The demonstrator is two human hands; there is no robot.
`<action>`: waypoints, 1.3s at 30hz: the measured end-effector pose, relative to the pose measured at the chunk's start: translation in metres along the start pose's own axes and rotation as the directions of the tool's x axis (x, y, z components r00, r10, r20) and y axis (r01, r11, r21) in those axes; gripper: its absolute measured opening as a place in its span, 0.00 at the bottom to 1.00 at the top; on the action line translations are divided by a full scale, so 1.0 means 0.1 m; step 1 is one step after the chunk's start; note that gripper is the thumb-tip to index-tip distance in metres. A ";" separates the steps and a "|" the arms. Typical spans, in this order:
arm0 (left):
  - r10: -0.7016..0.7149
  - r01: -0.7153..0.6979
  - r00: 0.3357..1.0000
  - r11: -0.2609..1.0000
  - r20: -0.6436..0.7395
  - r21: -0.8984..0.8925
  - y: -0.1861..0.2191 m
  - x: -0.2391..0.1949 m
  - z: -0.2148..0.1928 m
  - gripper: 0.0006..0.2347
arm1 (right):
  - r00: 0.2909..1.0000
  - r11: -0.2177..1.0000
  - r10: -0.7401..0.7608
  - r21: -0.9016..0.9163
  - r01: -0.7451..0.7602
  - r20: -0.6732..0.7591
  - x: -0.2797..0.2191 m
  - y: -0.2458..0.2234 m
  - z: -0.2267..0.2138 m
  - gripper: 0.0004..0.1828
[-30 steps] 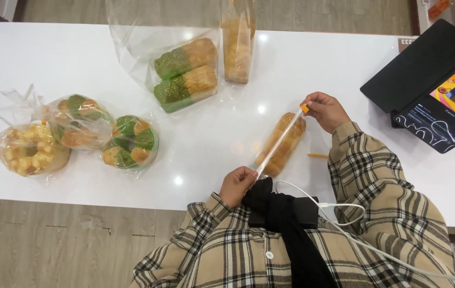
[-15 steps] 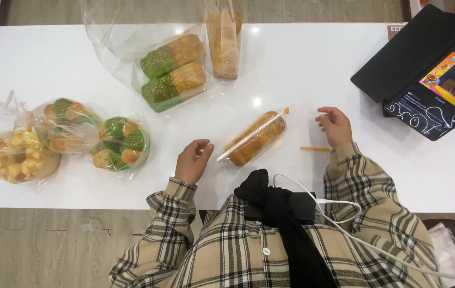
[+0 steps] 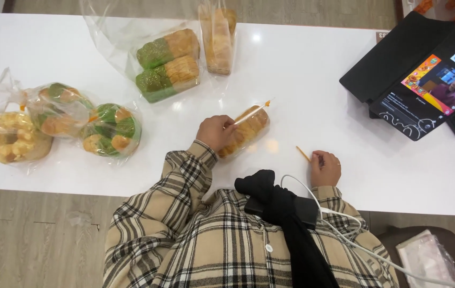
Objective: The person places various bread items, including round and rectangular loaves, into clear plastic bags on a white table. They then seal each bag using small orange clips, arranging the packaged items neatly on the surface.
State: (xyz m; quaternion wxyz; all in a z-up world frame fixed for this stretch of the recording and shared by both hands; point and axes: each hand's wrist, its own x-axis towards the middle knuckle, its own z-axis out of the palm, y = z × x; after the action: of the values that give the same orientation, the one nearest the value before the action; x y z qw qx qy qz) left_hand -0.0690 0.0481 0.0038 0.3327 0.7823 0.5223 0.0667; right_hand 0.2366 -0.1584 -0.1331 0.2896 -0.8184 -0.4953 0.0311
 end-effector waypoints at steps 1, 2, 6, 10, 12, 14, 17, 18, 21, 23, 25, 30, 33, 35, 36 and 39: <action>-0.031 0.030 0.999 0.998 -0.020 -0.047 -0.07 -0.01 -0.06 0.09 | 1.000 1.000 0.013 -0.014 -0.013 0.013 0.01 -0.02 0.00 0.05; -0.067 0.063 0.997 0.993 -0.042 -0.097 -0.14 -0.04 -0.11 0.09 | 0.999 0.999 0.022 -0.028 -0.022 0.030 0.03 -0.03 0.00 0.05; -0.168 0.160 0.985 0.975 -0.045 -0.154 -0.49 -0.37 -0.50 0.08 | 0.998 0.999 0.011 -0.049 -0.008 0.060 0.04 0.05 0.05 0.05; -0.322 0.315 0.947 0.925 0.001 -0.213 -0.74 -0.80 -0.93 0.09 | 0.996 0.998 0.039 -0.055 -0.034 0.075 0.07 0.06 0.06 0.06; -0.360 0.353 0.933 0.902 0.019 -0.249 -0.85 -0.98 -1.06 0.09 | 0.997 0.998 0.027 -0.066 -0.023 0.069 0.09 0.10 0.10 0.05; -0.408 0.353 0.912 0.823 -0.031 -0.446 -1.00 -1.11 -1.09 0.10 | 0.998 0.997 0.022 -0.080 -0.017 0.059 0.10 0.16 0.15 0.05; -0.410 0.315 0.910 0.789 -0.070 -0.527 -1.11 -1.19 -1.05 0.12 | 0.998 0.996 0.002 -0.084 0.002 0.055 0.12 0.09 0.10 0.05; -0.413 0.315 0.908 0.788 -0.074 -0.529 -1.11 -1.18 -1.00 0.12 | 0.998 0.997 -0.002 -0.082 0.007 0.057 0.11 0.09 0.10 0.05; -0.394 0.339 0.908 0.891 -0.141 -0.302 -1.03 -1.11 -0.88 0.13 | 0.999 0.994 -0.007 -0.107 0.012 0.049 0.11 0.06 0.08 0.05; -0.339 0.339 0.910 0.940 -0.238 -0.042 -0.89 -1.02 -0.80 0.14 | 0.999 0.994 0.006 -0.105 -0.001 0.045 0.13 0.00 0.06 0.05; -0.343 0.358 0.910 0.933 -0.232 0.024 -1.04 -0.86 -0.68 0.13 | 0.999 0.995 0.007 -0.103 -0.002 0.041 0.12 0.06 0.11 0.05; -0.382 0.396 0.902 0.917 -0.199 0.035 -1.12 -0.79 -0.57 0.12 | 1.000 0.994 -0.019 -0.103 0.021 0.025 0.13 0.10 0.13 0.05; -0.414 0.418 0.887 0.908 -0.203 -0.026 -1.03 -0.93 -0.63 0.11 | 0.999 0.992 -0.009 -0.127 0.013 0.031 0.14 0.06 0.10 0.06; -0.504 0.458 0.852 0.849 -0.141 -0.264 -0.97 -1.06 -0.71 0.08 | 0.999 0.999 0.033 -0.023 -0.032 0.024 0.16 -0.02 0.06 0.09; -0.516 0.466 0.843 0.842 -0.154 -0.271 -1.00 -1.16 -0.70 0.08 | 0.999 1.000 0.016 -0.013 -0.015 0.031 0.17 -0.02 0.05 0.09; -0.538 0.454 0.826 0.812 -0.169 -0.366 -1.14 -1.47 -0.70 0.07 | 0.993 0.994 0.071 -0.087 -0.064 0.091 0.20 -0.06 0.02 0.11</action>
State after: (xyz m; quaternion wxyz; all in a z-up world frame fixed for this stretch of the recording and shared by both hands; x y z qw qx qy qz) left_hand -0.2546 -0.0203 0.0261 0.3844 0.5389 0.7319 0.1615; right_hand 0.2412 -0.1389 -0.1265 0.2302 -0.8438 -0.4813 0.0585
